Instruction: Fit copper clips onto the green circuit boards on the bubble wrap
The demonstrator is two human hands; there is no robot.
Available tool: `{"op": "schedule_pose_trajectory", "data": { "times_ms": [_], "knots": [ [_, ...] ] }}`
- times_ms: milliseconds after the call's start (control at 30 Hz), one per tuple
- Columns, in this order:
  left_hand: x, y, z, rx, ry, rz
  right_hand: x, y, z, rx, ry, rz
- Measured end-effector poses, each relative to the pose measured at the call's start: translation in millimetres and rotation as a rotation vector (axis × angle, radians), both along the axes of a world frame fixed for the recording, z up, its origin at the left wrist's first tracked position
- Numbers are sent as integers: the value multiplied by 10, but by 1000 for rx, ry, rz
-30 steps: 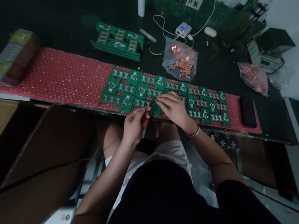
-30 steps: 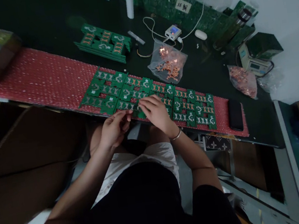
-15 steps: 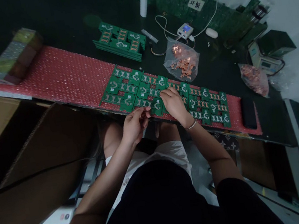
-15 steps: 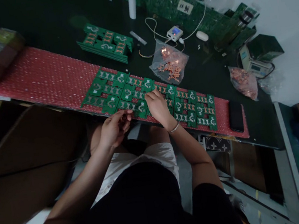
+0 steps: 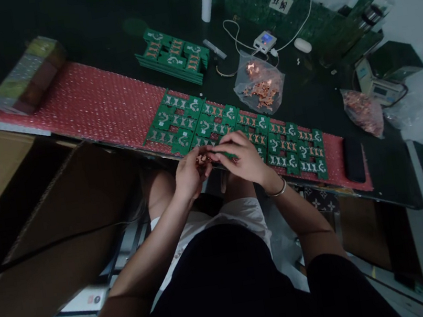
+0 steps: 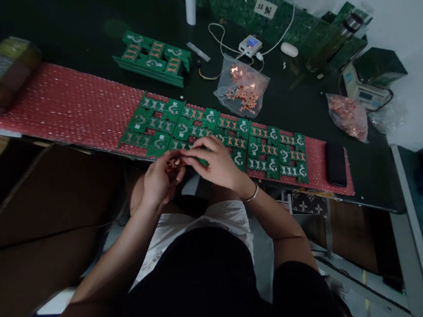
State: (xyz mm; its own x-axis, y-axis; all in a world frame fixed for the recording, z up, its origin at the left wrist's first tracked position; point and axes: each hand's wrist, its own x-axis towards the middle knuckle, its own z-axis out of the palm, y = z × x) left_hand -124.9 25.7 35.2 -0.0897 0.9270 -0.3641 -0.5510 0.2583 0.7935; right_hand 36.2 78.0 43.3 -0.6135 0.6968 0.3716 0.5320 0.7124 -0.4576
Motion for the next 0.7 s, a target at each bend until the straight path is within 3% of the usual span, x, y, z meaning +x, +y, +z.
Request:
{"op": "schedule_pose_trajectory", "data": {
  "times_ms": [67, 300, 533, 700],
  "knots": [
    [2, -1, -5, -10, -13, 5, -44, -72, 53, -51, -2, 94],
    [-14, -22, -25, 2, -64, -80, -39, -63, 72, -188, 43, 127],
    [-16, -48, -32, 103, 28, -43, 3, -46, 82, -319, 192, 59],
    [-21, -54, -113, 128, 42, -172, -19, -74, 56, -334, 238, -7]
  ]
}}
